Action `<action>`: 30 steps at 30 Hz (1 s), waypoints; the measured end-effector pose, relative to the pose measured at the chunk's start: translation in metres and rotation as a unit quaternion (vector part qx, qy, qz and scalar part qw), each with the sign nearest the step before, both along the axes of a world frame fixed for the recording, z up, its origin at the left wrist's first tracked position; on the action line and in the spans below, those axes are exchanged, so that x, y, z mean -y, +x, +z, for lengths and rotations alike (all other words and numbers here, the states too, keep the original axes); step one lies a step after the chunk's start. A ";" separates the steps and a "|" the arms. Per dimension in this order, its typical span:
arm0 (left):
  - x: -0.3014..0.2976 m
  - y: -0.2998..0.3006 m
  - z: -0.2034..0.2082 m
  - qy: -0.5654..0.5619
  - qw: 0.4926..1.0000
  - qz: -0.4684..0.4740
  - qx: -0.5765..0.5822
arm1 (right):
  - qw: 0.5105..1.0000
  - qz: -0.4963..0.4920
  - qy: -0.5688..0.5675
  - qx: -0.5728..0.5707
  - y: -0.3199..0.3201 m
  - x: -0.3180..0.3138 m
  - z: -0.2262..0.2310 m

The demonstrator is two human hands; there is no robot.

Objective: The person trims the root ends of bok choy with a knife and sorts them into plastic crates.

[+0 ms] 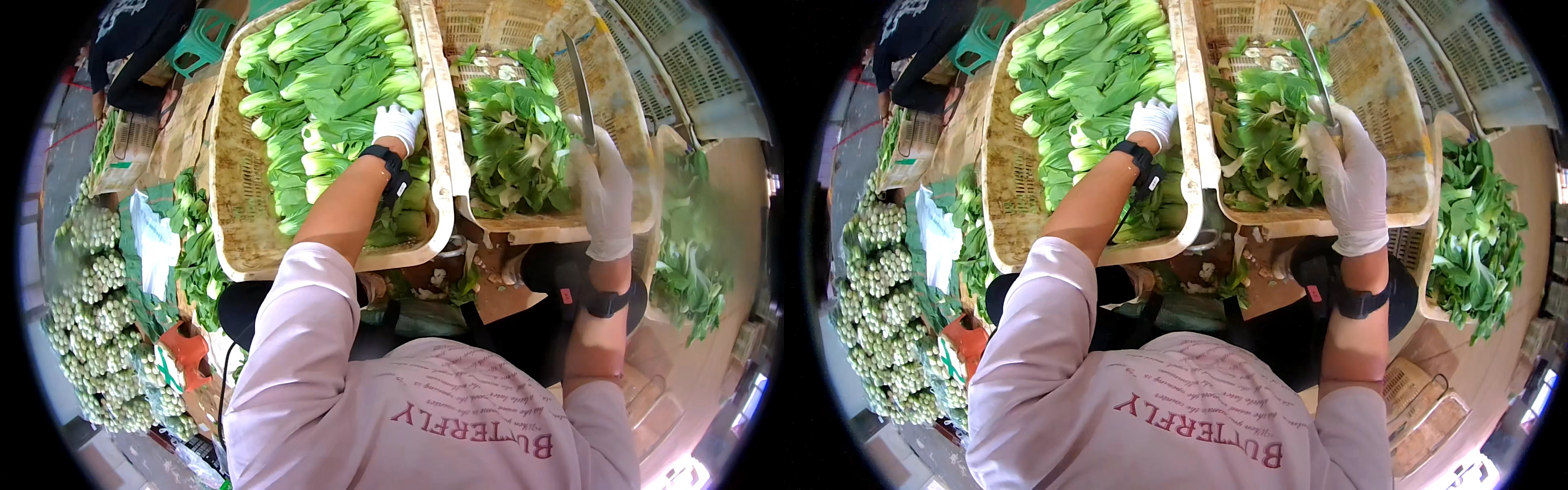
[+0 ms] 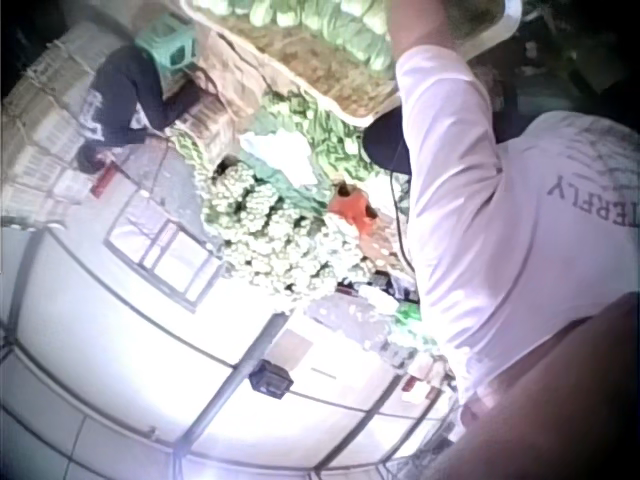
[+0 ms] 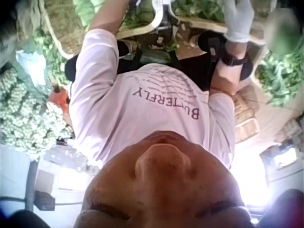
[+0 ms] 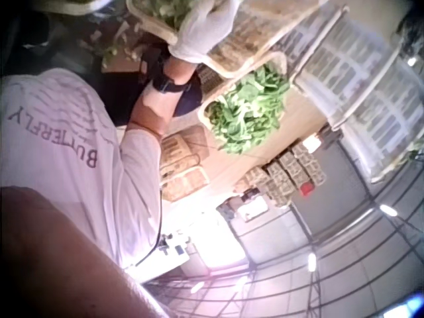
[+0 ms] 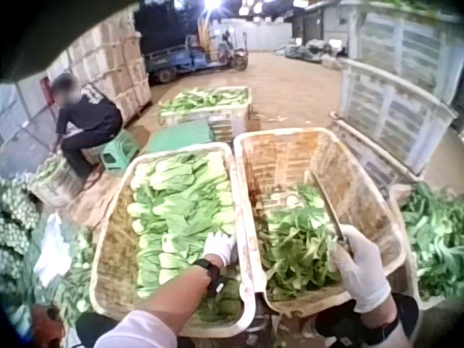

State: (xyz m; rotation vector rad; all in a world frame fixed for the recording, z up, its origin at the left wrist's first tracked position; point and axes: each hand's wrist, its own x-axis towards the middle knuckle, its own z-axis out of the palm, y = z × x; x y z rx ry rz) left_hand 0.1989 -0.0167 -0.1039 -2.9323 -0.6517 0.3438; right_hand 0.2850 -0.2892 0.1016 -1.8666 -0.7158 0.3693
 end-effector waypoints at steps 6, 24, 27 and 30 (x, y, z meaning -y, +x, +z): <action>0.007 -0.034 0.022 0.016 1.000 -0.009 0.018 | 1.000 0.001 -0.002 -0.003 0.000 0.000 0.002; 0.117 -0.008 0.225 -0.479 0.785 -0.175 0.351 | 0.975 0.049 0.190 -0.105 0.007 0.022 0.004; 0.126 0.013 0.233 -0.399 0.797 -0.244 0.383 | 0.976 -0.053 0.206 0.040 0.028 0.042 0.007; 0.115 0.034 0.222 -0.234 0.883 -0.169 0.369 | 0.969 -0.196 0.127 0.083 0.046 0.063 0.014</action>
